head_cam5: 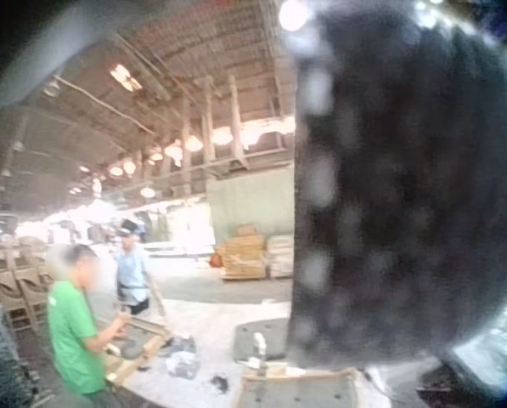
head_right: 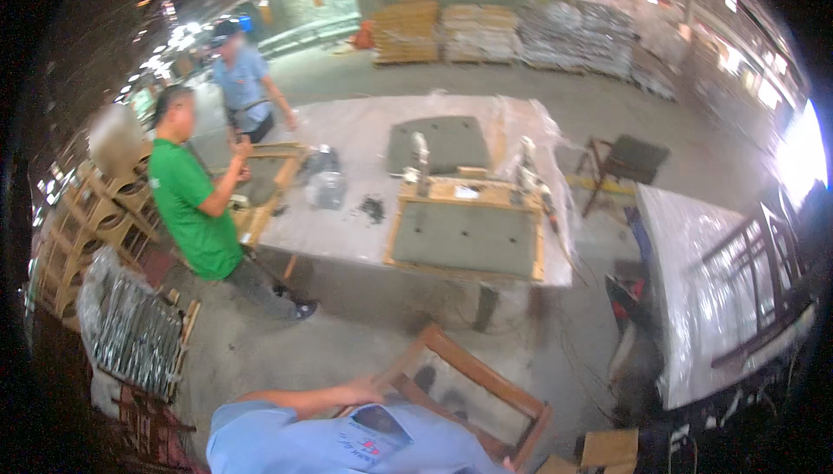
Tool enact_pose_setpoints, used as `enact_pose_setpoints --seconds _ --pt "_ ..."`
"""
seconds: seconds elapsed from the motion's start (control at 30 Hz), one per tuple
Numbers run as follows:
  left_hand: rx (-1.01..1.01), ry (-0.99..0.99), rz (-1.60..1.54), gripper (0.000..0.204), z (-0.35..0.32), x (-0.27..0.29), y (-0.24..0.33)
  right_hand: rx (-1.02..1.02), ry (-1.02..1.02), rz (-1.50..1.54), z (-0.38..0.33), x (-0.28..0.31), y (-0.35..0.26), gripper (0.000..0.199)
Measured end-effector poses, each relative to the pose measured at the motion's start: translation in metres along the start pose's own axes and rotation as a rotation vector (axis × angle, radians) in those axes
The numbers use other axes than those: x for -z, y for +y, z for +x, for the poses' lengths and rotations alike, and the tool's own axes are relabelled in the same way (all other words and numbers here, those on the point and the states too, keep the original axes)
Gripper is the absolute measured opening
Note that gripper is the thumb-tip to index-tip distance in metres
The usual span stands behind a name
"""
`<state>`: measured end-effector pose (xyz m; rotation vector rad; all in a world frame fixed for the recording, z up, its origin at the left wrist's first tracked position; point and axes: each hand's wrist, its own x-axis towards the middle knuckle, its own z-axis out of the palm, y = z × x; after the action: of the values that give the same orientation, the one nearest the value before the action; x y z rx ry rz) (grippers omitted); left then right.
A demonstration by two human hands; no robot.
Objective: The person assembles wooden chairs by attaching upholstered seat cushions to chair frames using a pneumatic screwdriver. They position the seat, drive screws into the frame, and move completed chairs aside while working at a shared assembly table.
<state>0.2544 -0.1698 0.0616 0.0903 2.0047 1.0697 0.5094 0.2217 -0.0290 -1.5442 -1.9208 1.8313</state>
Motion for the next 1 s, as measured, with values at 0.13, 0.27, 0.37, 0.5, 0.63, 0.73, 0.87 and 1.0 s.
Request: enact_pose_setpoints --seconds 0.13,0.27,0.37,0.5,0.63,0.73,0.87,1.0 --pt "0.04 -0.029 -0.338 0.05 0.03 0.04 0.03 -0.367 -0.412 0.569 0.005 0.002 -0.068 0.046" --pt "0.001 0.107 -0.375 0.046 0.057 0.087 0.064 0.01 -0.587 0.322 0.073 -0.021 -0.148 0.044" --pt "0.002 0.139 -0.468 0.05 0.089 0.121 0.084 -0.072 -0.368 0.228 0.093 -0.067 -0.233 0.043" --pt "-0.006 0.163 -0.56 0.053 0.128 0.172 0.112 -0.104 -0.403 0.2 0.12 -0.125 -0.336 0.036" --pt "0.016 0.156 -0.583 0.06 0.171 0.209 0.126 -0.141 -0.473 0.112 0.158 -0.158 -0.384 0.041" --pt "0.094 0.147 -0.594 0.066 0.194 0.23 0.127 -0.185 -0.511 0.071 0.181 -0.182 -0.402 0.043" --pt "0.205 0.147 -0.574 0.067 0.194 0.234 0.13 -0.293 -0.534 0.036 0.195 -0.2 -0.416 0.046" --pt "0.26 0.155 -0.526 0.067 0.202 0.242 0.134 -0.335 -0.57 0.042 0.212 -0.202 -0.426 0.049"
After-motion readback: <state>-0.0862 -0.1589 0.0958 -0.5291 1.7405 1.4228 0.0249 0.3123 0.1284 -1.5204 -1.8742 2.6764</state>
